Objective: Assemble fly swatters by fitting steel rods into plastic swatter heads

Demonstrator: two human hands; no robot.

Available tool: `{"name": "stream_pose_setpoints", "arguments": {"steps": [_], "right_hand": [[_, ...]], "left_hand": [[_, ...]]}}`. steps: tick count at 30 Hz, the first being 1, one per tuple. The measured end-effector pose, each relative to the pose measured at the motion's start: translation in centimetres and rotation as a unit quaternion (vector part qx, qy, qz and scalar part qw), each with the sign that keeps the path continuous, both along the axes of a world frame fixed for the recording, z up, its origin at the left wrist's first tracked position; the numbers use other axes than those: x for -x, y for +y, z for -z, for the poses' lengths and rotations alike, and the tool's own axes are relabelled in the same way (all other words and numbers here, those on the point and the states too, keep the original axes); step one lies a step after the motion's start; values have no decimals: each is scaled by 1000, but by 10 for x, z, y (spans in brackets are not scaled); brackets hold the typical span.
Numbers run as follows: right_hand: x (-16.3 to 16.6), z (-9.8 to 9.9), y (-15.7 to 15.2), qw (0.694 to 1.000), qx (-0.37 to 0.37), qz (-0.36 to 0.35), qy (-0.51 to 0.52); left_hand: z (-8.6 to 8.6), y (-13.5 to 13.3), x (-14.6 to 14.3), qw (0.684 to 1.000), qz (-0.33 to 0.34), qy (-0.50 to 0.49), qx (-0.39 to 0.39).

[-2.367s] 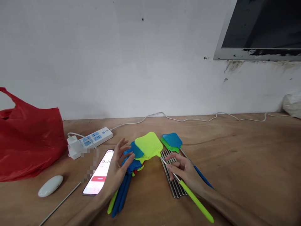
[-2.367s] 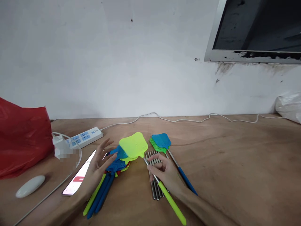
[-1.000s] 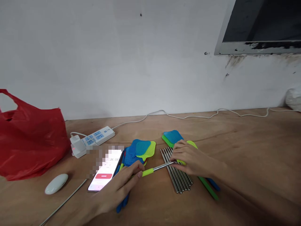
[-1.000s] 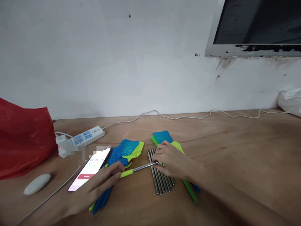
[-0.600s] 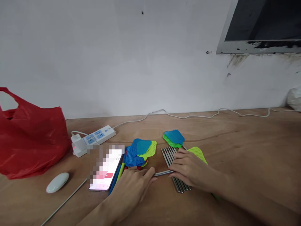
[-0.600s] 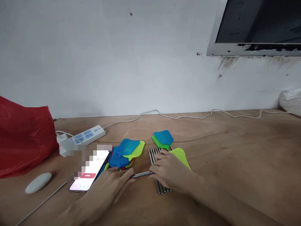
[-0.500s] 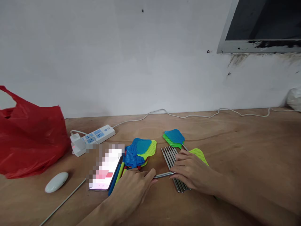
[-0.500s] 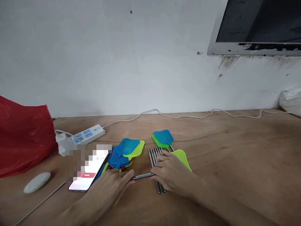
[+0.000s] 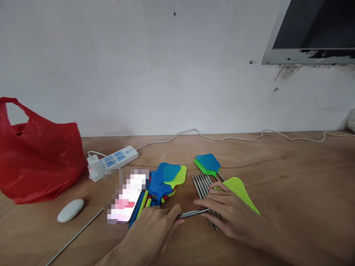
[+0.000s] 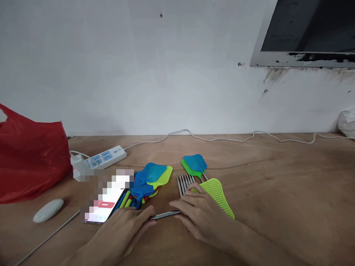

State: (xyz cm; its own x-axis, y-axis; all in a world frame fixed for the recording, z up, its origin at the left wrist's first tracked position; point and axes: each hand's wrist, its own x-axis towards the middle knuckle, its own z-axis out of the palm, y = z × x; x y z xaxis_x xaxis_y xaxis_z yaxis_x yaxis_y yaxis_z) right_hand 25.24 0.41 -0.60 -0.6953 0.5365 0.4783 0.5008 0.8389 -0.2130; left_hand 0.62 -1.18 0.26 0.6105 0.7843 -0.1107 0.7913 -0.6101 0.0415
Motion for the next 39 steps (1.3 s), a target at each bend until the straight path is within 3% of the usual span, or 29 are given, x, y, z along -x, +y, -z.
{"name": "stream_pose_setpoints", "arguments": {"steps": [11, 19, 25, 30, 33, 35, 36, 39], "right_hand": [[8, 4, -2, 996, -18, -39, 76], [-24, 11, 6, 994, 17, 4, 109], [-27, -3, 3, 998, 3, -3, 58], [-32, -17, -7, 998, -34, 43, 26], [-48, -20, -2, 991, -17, 115, 58], [-60, -17, 5, 969, 45, 202, 136], [-64, -14, 8, 944, 93, 247, 199], [-66, -1, 11, 824, 347, 270, 357]], "left_hand": [[-1, -7, 5, 997, -25, -43, 63], [-15, -10, 32, 999, -14, -46, -4], [-19, -11, 39, 995, 17, -97, -26], [-19, -10, 49, 994, 16, -108, 10], [-18, -8, 55, 992, 11, -125, 18], [-16, -7, 58, 990, 2, -141, 13], [-14, -7, 59, 989, -4, -148, 9], [-11, -5, 59, 987, -10, -163, -1]]}}
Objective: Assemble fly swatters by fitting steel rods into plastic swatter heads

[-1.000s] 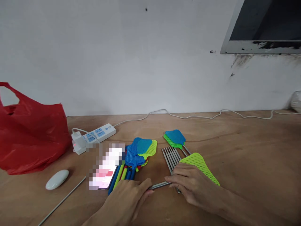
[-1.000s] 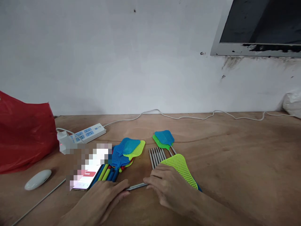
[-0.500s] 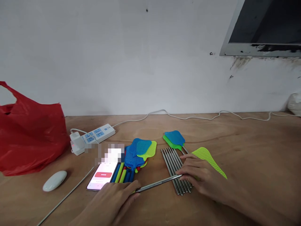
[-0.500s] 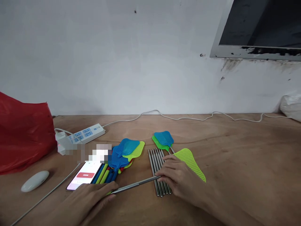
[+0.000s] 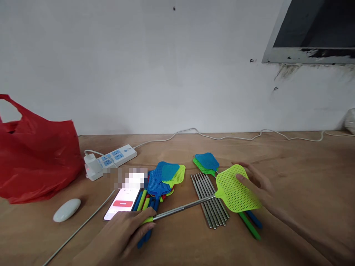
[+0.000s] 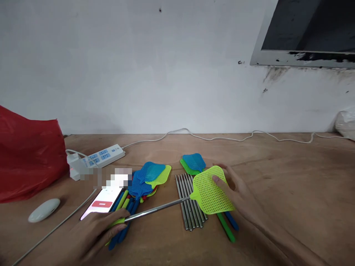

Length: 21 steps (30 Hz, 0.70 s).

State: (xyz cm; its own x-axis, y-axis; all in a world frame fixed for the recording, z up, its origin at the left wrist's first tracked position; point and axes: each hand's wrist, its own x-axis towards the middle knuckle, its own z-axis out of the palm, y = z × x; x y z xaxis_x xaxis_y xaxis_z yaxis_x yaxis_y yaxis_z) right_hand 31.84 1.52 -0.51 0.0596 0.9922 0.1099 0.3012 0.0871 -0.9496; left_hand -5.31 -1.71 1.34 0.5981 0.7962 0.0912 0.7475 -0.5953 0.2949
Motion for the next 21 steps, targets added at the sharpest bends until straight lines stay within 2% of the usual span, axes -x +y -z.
{"name": "stream_pose_setpoints", "arguments": {"steps": [2, 4, 7, 13, 21], "right_hand": [[6, 7, -4, 990, 95, -11, 102], [14, 11, -10, 982, 127, -5, 136], [26, 7, -14, 982, 126, 18, 142], [44, -4, -16, 977, 124, 43, 166], [69, 8, -20, 980, 123, 22, 158]], "left_hand": [[-1, 1, -1, 1000, 1, 6, -1], [-2, 1, -2, 1000, -1, 16, -7], [1, 1, 0, 1000, -9, 23, -6], [16, 2, 4, 998, -20, 46, 29], [17, 7, -18, 999, 14, 45, 19]]}}
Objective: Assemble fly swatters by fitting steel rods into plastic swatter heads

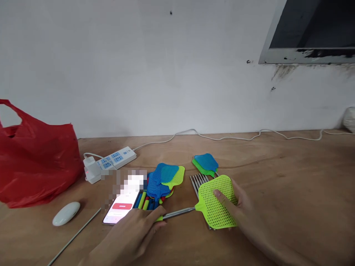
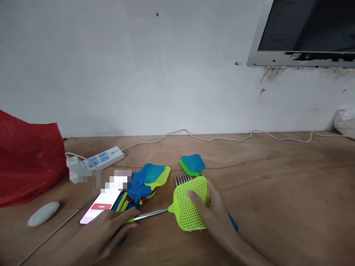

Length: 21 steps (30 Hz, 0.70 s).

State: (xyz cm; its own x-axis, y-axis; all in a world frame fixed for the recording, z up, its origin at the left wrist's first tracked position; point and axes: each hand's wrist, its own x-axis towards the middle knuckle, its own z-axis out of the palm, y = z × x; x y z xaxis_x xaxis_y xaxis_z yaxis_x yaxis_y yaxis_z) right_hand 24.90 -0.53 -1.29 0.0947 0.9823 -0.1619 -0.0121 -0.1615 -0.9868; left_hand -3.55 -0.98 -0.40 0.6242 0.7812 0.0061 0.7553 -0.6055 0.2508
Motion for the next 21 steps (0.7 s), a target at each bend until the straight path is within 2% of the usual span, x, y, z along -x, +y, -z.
{"name": "stream_pose_setpoints", "arguments": {"steps": [5, 9, 11, 16, 21], "right_hand": [[-4, -7, 8, 996, 23, -64, 61], [-16, -11, 9, 974, 7, -167, 155], [-22, -9, 8, 964, -2, -193, 181], [-18, -3, 6, 953, -34, -188, 236], [10, -1, -5, 963, -28, -194, 185]], "left_hand": [[-2, 2, 0, 998, -29, -14, 46], [-9, 3, 3, 992, -74, -38, 93], [-12, 3, 3, 991, -81, -50, 98], [-3, 3, -6, 985, -95, -91, 110], [5, -6, -26, 978, -99, -142, 115]]}}
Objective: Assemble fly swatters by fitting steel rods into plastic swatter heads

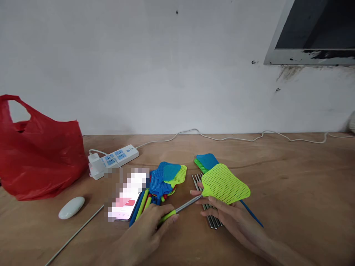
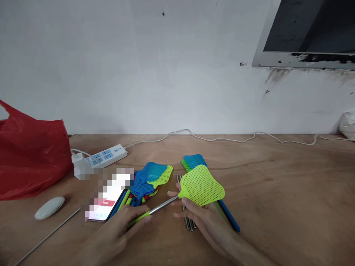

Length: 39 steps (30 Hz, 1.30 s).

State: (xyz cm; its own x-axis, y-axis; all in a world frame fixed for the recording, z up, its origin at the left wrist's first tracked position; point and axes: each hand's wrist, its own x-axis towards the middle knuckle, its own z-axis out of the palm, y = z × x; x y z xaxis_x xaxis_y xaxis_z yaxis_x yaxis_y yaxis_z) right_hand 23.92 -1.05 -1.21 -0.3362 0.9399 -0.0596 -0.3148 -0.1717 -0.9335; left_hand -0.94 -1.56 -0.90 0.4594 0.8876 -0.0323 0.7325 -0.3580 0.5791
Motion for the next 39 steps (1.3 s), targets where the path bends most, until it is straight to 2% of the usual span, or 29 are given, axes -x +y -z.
{"name": "stream_pose_setpoints", "arguments": {"steps": [6, 8, 12, 18, 22, 26, 31, 36, 39], "right_hand": [[11, 6, 6, 997, 9, 71, -16], [5, 4, 13, 995, 8, 100, -15], [-12, -6, 27, 988, 13, 148, -37], [-35, -13, 49, 982, -4, 113, -149], [-42, -8, 65, 949, -73, 161, -261], [-41, 0, 73, 917, -132, 199, -320], [-40, 10, 72, 913, -135, 196, -330], [-46, 13, 69, 934, -93, 158, -305], [-46, 12, 68, 940, -88, 152, -291]], "left_hand": [[-12, 1, -10, 998, 55, -32, -22], [-16, 9, -6, 996, 62, -23, -62], [-18, 33, 5, 985, 38, 60, -159], [-4, 53, 12, 960, -42, 124, -246], [4, 55, 17, 960, -75, 118, -242], [2, 56, 24, 959, -109, 123, -230], [-2, 57, 27, 964, -126, 109, -207], [-3, 58, 29, 964, -133, 94, -211], [-3, 59, 29, 958, -141, 120, -217]]}}
